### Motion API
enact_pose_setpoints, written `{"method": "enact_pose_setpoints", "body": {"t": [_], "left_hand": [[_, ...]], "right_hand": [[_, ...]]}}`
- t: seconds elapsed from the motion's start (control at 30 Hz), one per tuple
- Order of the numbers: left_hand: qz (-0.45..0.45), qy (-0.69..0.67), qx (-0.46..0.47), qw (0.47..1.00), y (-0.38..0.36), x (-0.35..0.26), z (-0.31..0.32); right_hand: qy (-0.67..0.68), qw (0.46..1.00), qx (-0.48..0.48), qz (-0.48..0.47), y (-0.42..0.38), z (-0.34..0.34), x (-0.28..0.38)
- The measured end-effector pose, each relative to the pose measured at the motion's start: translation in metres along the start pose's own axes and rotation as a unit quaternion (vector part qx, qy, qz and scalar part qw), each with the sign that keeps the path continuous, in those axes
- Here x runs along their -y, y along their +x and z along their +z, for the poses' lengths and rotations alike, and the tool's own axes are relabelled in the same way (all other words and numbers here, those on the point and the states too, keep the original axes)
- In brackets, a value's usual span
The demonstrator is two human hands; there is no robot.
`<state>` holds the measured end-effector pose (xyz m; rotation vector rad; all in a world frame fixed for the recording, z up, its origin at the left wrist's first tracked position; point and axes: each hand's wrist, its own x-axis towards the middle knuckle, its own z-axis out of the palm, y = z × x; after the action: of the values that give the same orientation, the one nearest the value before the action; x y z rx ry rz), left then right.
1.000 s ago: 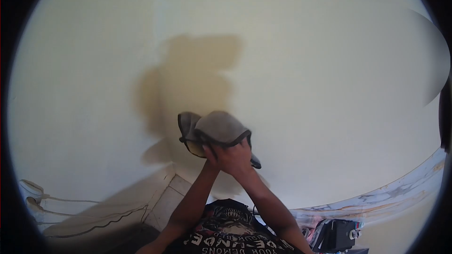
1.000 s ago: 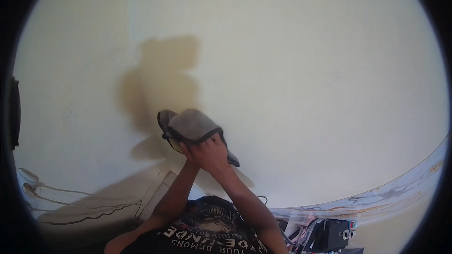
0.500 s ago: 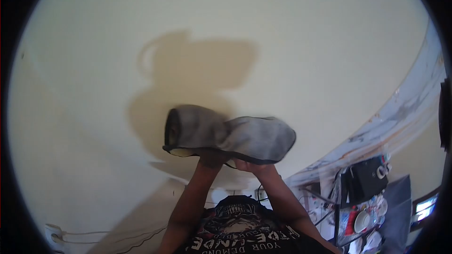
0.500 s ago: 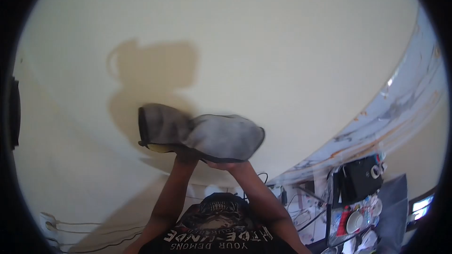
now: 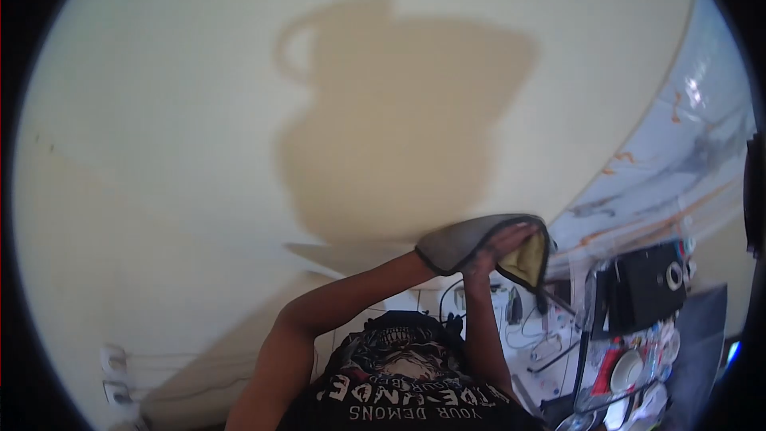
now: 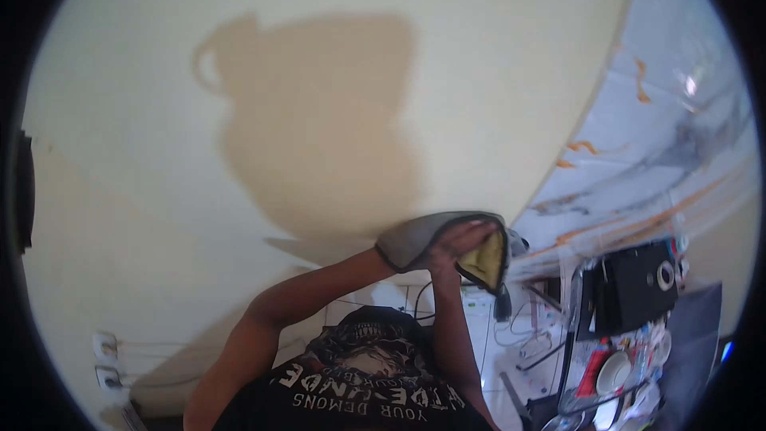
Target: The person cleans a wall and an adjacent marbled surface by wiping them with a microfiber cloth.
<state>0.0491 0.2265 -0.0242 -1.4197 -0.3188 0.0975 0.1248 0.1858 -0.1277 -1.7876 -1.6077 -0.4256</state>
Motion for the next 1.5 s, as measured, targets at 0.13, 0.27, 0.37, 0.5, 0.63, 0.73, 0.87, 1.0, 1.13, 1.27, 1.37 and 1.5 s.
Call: {"method": "enact_pose_setpoints", "body": {"t": [0.13, 0.27, 0.37, 0.5, 0.63, 0.73, 0.87, 1.0, 1.13, 1.27, 1.37, 1.5], "left_hand": [[-0.057, -0.14, -0.003, 0.989, -0.021, 0.017, 0.012], [-0.126, -0.245, 0.007, 0.961, -0.041, 0.094, 0.02], [-0.194, -0.323, -0.014, 0.926, -0.089, 0.159, 0.021], [-0.451, -0.412, -0.183, 0.77, -0.198, 0.211, 0.051], [-0.565, -0.372, -0.093, 0.73, -0.317, 0.225, 0.07], [-0.633, -0.289, -0.079, 0.714, -0.379, 0.223, 0.085], [-0.68, -0.311, -0.093, 0.658, -0.459, 0.195, 0.081], [-0.715, -0.34, -0.095, 0.604, -0.494, 0.16, 0.067], [-0.744, -0.357, -0.108, 0.555, -0.484, 0.126, 0.048], [-0.753, -0.386, -0.136, 0.516, -0.444, 0.091, 0.021], [-0.745, -0.423, -0.162, 0.489, -0.422, 0.071, 0.013], [-0.728, -0.478, -0.181, 0.457, -0.389, 0.064, 0.033]], "right_hand": [[-0.247, 0.967, -0.05, 0.041, 0.036, -0.04, 0.042], [-0.404, 0.904, -0.125, 0.063, 0.082, -0.077, 0.105], [0.047, 0.977, -0.21, -0.007, 0.1, -0.107, 0.16], [0.401, 0.887, -0.211, -0.085, 0.1, -0.113, 0.236], [0.342, 0.913, -0.104, -0.195, 0.096, -0.126, 0.333], [0.225, 0.913, -0.176, -0.29, 0.088, -0.121, 0.409], [0.237, 0.883, -0.126, -0.385, 0.055, -0.098, 0.493], [0.268, 0.847, 0.035, -0.458, 0.018, -0.062, 0.527], [0.24, 0.835, 0.082, -0.488, -0.009, -0.027, 0.503], [0.236, 0.812, 0.082, -0.527, -0.039, 0.008, 0.467], [0.224, 0.826, 0.108, -0.506, -0.034, -0.002, 0.454], [0.267, 0.854, 0.135, -0.426, 0.003, -0.044, 0.429]]}}
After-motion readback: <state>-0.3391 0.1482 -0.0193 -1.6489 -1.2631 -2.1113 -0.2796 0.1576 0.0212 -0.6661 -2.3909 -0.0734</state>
